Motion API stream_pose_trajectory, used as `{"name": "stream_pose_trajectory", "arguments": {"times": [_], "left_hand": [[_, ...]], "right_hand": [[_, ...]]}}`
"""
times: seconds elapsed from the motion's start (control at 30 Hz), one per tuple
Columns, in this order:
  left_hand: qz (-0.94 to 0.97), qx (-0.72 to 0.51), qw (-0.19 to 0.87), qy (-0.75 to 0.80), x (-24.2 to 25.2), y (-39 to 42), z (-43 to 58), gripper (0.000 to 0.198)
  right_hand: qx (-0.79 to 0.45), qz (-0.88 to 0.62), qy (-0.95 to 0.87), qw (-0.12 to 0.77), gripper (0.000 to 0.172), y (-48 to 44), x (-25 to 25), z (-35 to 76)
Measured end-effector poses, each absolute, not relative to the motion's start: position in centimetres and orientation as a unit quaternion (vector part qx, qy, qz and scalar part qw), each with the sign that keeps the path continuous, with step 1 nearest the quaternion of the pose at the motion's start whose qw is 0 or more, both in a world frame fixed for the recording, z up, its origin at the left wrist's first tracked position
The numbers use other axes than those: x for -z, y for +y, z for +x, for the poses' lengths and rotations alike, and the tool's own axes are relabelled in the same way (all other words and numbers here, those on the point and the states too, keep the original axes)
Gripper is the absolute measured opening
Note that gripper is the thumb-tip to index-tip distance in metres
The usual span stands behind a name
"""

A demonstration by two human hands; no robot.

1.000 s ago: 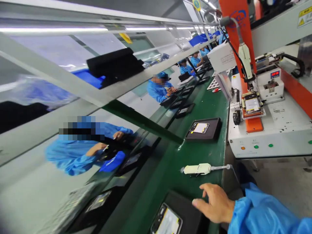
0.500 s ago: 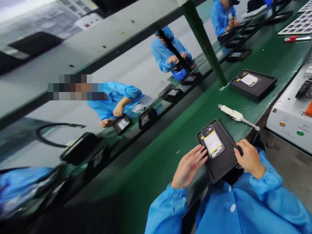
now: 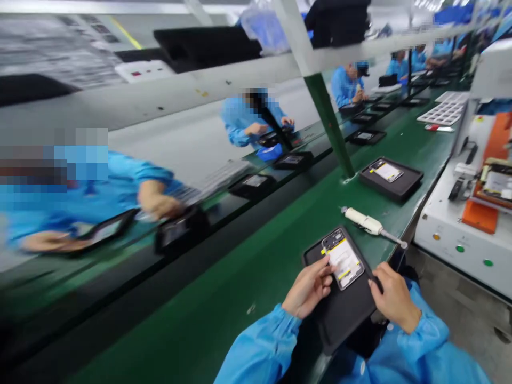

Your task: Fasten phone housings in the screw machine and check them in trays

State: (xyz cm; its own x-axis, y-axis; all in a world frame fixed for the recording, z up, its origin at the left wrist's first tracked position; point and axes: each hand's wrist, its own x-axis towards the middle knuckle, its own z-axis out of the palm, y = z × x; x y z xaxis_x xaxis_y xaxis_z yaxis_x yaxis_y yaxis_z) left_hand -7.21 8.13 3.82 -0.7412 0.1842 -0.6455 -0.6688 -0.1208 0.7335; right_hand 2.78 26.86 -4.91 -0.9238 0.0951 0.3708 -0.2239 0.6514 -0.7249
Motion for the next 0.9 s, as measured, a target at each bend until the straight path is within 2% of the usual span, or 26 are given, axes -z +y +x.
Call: {"name": "stream_pose_trajectory", "arguments": {"times": [0.13,0.2,0.3,0.37,0.57,0.7,0.9], "left_hand": [[-0.137,-0.696,0.320,0.628,-2.4,9.0,-9.5,0.040],[-0.102,-0.686,0.309,0.650,-1.5,9.3,-10.4,0.037],[-0.051,-0.695,0.236,0.677,-0.3,9.8,-10.8,0.025],[-0.029,-0.711,0.186,0.678,0.4,10.2,-10.4,0.024],[0.029,-0.746,0.121,0.654,1.9,11.3,-7.3,0.046],[0.047,-0.734,0.115,0.668,3.1,10.1,-6.8,0.058],[0.040,-0.696,0.102,0.709,3.9,9.3,-8.8,0.060]], "right_hand": [[-0.401,0.023,-0.893,0.204,0.018,26.9,4.9,1.4],[-0.390,0.028,-0.899,0.198,0.018,27.1,4.7,0.8],[-0.368,0.033,-0.913,0.173,0.018,27.4,4.5,0.0],[-0.344,0.024,-0.925,0.162,0.020,27.7,4.4,-0.4],[-0.292,-0.032,-0.943,0.156,0.027,28.0,4.1,-1.3],[-0.301,-0.083,-0.935,0.171,0.022,26.8,4.3,-1.3],[-0.322,-0.149,-0.909,0.218,0.016,25.5,5.2,-2.3]]}}
